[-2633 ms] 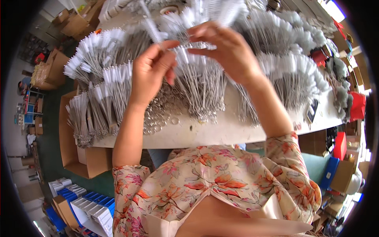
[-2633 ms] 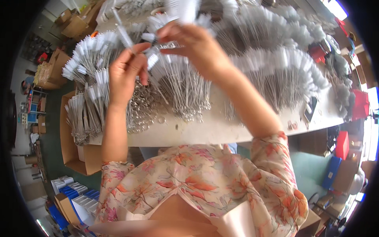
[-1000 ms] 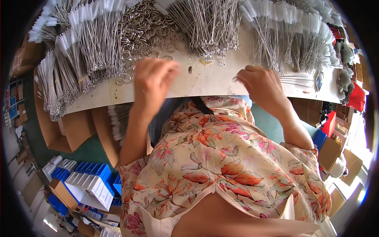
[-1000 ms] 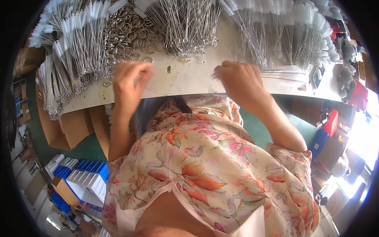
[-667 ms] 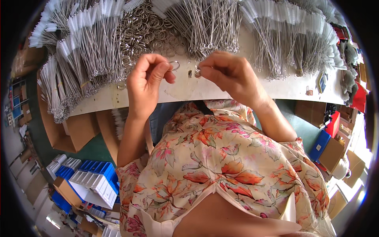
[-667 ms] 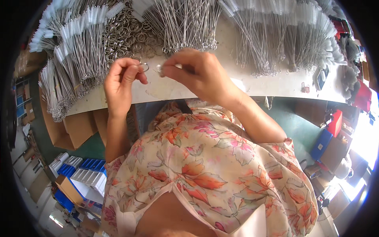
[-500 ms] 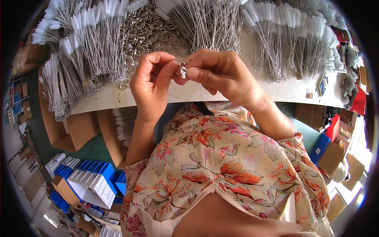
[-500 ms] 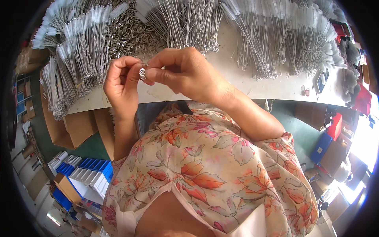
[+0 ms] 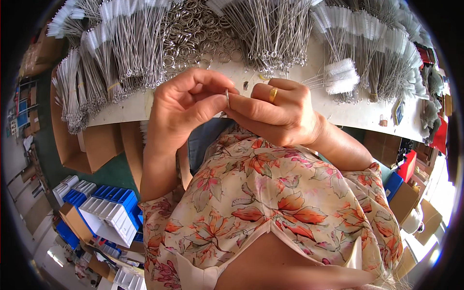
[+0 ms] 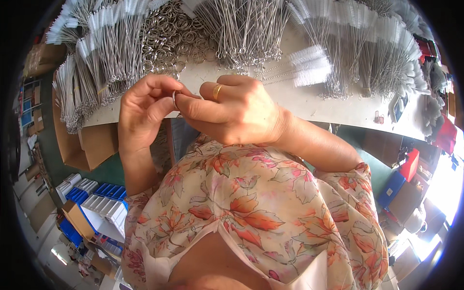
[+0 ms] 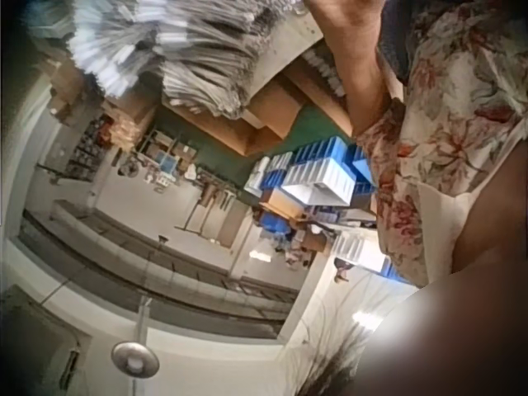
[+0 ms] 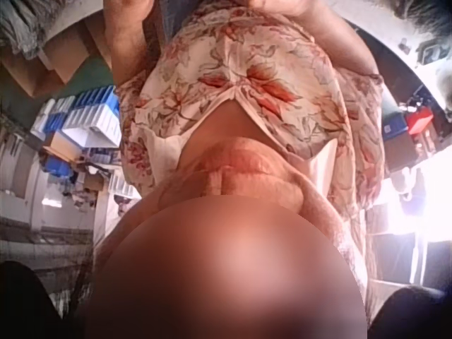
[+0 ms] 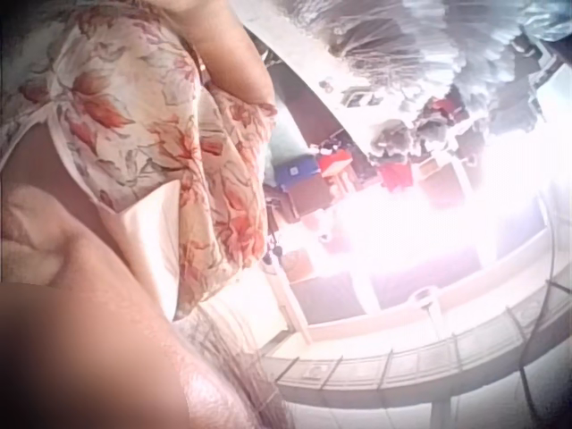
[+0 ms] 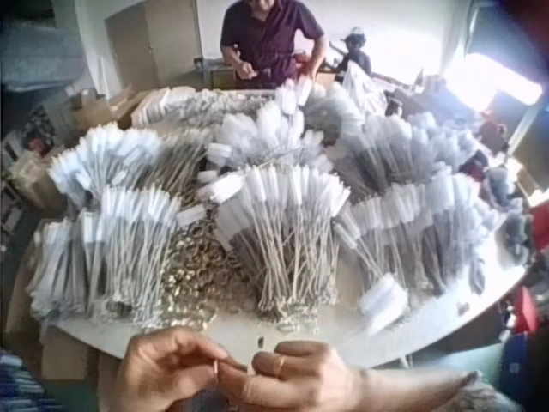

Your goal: Manually attaching metal rings and handle wires to white synthetic brush heads.

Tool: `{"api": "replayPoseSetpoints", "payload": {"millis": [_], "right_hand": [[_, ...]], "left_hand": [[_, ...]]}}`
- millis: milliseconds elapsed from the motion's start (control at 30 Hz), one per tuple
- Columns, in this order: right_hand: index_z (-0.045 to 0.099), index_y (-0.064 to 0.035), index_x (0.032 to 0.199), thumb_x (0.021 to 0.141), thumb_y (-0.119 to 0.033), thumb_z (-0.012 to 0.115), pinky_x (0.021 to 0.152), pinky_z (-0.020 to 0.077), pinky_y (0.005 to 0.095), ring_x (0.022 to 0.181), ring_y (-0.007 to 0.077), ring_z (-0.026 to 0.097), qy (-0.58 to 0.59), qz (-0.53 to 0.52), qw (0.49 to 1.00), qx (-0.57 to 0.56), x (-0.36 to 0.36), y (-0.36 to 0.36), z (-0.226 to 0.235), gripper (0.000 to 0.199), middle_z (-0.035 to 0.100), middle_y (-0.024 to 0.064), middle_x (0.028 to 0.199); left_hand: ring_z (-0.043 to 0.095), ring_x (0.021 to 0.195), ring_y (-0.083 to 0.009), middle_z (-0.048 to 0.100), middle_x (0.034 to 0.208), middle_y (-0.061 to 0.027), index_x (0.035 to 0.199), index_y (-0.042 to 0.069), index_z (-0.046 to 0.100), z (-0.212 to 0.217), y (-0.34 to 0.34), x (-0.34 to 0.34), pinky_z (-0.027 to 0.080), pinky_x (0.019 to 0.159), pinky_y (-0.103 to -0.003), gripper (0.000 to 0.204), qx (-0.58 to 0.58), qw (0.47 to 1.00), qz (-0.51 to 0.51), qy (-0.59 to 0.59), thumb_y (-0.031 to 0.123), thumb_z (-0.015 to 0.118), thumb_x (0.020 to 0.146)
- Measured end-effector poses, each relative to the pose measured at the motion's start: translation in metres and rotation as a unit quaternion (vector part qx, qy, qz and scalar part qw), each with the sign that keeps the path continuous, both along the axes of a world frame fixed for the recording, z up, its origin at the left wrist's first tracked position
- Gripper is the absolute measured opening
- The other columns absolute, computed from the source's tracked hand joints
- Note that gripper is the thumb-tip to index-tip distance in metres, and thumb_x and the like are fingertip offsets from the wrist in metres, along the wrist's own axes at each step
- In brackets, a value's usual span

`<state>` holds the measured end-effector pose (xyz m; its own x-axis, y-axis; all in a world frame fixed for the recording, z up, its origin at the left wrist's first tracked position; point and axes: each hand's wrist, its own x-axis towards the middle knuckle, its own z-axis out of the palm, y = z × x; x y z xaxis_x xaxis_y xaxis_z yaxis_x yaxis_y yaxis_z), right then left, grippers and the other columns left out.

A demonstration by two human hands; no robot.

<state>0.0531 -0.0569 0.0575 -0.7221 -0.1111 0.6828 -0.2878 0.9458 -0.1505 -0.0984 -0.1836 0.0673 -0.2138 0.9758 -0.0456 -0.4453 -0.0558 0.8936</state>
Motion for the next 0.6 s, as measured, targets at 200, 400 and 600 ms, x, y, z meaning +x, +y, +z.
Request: {"api": "replayPoseSetpoints", "payload": {"millis": [200, 400, 600], "right_hand": [[0.067, -0.0054, 0.085, 0.077, -0.015, 0.068, 0.048, 0.0404, 0.0213, 0.053, 0.0079, 0.050, -0.065, 0.059, 0.897, -0.434, -0.009, 0.003, 0.016, 0.012, 0.058, 0.0021, 0.079], [0.066, -0.0024, 0.089, 0.083, -0.020, 0.065, 0.047, 0.0355, 0.0178, 0.054, 0.0039, 0.045, -0.200, 0.050, 0.589, -0.781, -0.015, -0.003, 0.042, 0.019, 0.058, -0.0004, 0.068], [0.067, -0.0021, 0.088, 0.081, -0.017, 0.066, 0.045, 0.0351, 0.0181, 0.051, 0.0035, 0.044, -0.219, 0.041, 0.634, -0.741, -0.019, 0.006, 0.037, 0.016, 0.058, -0.0008, 0.064]], "left_hand": [[0.064, 0.079, -0.0159, 0.063, 0.093, -0.0118, 0.102, -0.006, 0.059, 0.014, -0.004, 0.016, 0.053, 0.070, -0.024, 0.027, 0.101, 0.875, 0.218, 0.419, -0.006, 0.062, 0.075], [0.066, 0.074, -0.0197, 0.063, 0.095, -0.0176, 0.103, -0.009, 0.058, -0.001, 0.005, 0.016, 0.054, 0.066, -0.025, 0.030, 0.178, 0.824, 0.288, 0.455, -0.005, 0.064, 0.074], [0.065, 0.075, -0.0183, 0.064, 0.093, -0.0157, 0.102, -0.007, 0.060, -0.003, 0.009, 0.011, 0.054, 0.065, -0.025, 0.027, 0.180, 0.827, 0.281, 0.453, -0.006, 0.062, 0.074]]}}
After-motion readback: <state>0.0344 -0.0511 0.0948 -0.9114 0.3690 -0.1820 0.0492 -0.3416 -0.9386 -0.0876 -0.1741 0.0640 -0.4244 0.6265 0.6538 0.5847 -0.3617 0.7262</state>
